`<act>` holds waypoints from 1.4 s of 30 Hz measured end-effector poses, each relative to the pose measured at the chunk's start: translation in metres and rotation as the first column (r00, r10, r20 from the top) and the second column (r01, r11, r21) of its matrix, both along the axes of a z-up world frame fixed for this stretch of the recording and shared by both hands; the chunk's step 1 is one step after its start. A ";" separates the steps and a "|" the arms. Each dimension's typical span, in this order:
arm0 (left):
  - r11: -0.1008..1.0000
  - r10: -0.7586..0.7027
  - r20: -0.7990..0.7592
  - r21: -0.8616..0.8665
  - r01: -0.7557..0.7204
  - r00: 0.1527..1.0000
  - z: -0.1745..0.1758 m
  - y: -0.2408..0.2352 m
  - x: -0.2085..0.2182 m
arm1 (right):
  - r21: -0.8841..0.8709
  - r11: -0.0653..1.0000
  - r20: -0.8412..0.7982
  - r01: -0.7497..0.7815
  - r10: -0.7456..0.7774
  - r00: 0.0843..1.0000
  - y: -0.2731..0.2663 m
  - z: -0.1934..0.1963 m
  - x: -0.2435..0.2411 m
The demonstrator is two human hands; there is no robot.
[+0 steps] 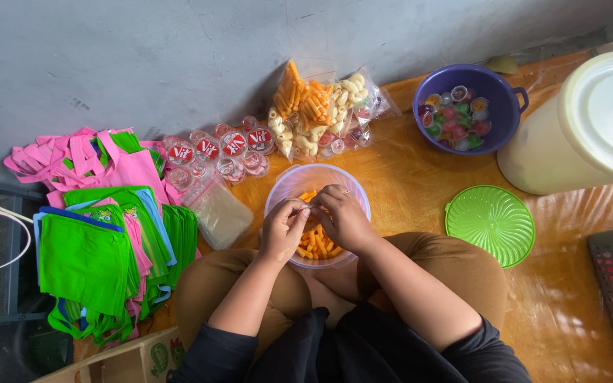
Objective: Scooping orange snacks from a bowl into small plastic bags using a spoon.
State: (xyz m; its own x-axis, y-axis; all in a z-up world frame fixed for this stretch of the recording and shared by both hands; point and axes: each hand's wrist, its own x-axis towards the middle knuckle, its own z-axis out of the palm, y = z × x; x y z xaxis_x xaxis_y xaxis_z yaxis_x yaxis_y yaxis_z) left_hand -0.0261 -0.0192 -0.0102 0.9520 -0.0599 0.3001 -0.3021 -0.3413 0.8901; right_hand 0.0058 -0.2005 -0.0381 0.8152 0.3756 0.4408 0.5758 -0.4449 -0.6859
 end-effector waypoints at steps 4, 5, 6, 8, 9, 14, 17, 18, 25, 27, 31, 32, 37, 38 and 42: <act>0.997 0.016 -0.013 -0.070 -0.017 1.000 0.000 -0.001 0.000 | 0.004 1.000 0.015 0.003 -0.003 1.000 -0.004 0.010 0.002; 0.985 0.012 -0.086 -0.170 -0.026 0.996 -0.005 0.001 0.002 | -0.032 0.999 0.040 0.013 -0.011 0.999 -0.005 0.016 0.003; 0.962 0.000 -0.158 -0.268 -0.043 0.987 -0.011 0.003 0.005 | -0.068 0.997 0.065 0.023 -0.019 0.998 -0.007 0.022 0.005; 0.949 0.022 -0.179 -0.305 -0.077 0.984 -0.024 0.013 0.009 | -0.094 0.995 0.094 0.026 -0.017 0.995 -0.010 0.029 0.007; 0.934 0.040 -0.200 -0.341 -0.107 0.979 -0.031 0.019 0.011 | -0.121 0.992 0.126 0.034 -0.019 0.992 -0.011 0.032 0.007; 0.875 0.078 -0.301 -0.436 -0.210 0.950 -0.039 0.027 0.015 | -0.191 0.981 0.031 0.028 -0.022 0.999 -0.021 0.033 0.007; 0.846 0.075 -0.319 -0.482 -0.230 0.945 -0.043 0.030 0.019 | -0.152 0.988 -0.137 -0.030 0.009 0.991 -0.022 0.043 0.006; 0.828 0.068 -0.330 -0.508 -0.237 0.942 -0.045 0.031 0.019 | -0.112 0.992 -0.248 -0.064 0.035 0.968 -0.022 0.049 0.005; 0.737 -0.139 -0.423 -0.648 -0.192 0.896 0.010 0.039 0.025 | 0.656 0.753 -0.697 -0.053 0.631 0.340 -0.036 0.061 0.012; 0.690 -0.026 -0.468 -0.648 -0.322 0.884 0.014 0.049 0.030 | 0.832 0.414 -0.554 0.369 0.642 0.530 -0.043 0.028 0.027; 0.628 0.094 -0.532 -0.624 -0.464 0.842 -0.001 0.064 0.035 | 0.834 0.433 -0.534 0.343 0.473 0.701 -0.066 0.040 0.056; 0.583 0.082 -0.576 -0.634 -0.508 0.814 -0.002 0.065 0.036 | 0.798 0.450 -0.583 0.401 0.407 0.703 -0.072 0.028 0.058; 0.510 0.111 -0.660 -0.603 -0.613 0.743 -0.004 0.081 0.045 | 0.656 0.543 -0.731 0.523 0.287 0.619 -0.072 0.027 0.048; 0.540 0.166 -0.652 -0.568 -0.621 0.740 -0.001 0.090 0.048 | 0.609 0.620 -0.747 0.494 0.239 0.620 -0.068 0.026 0.046; 0.658 0.388 -0.612 -0.339 -0.672 0.689 0.007 0.139 0.063 | 0.389 0.839 -0.756 0.381 0.054 0.652 -0.064 0.025 0.042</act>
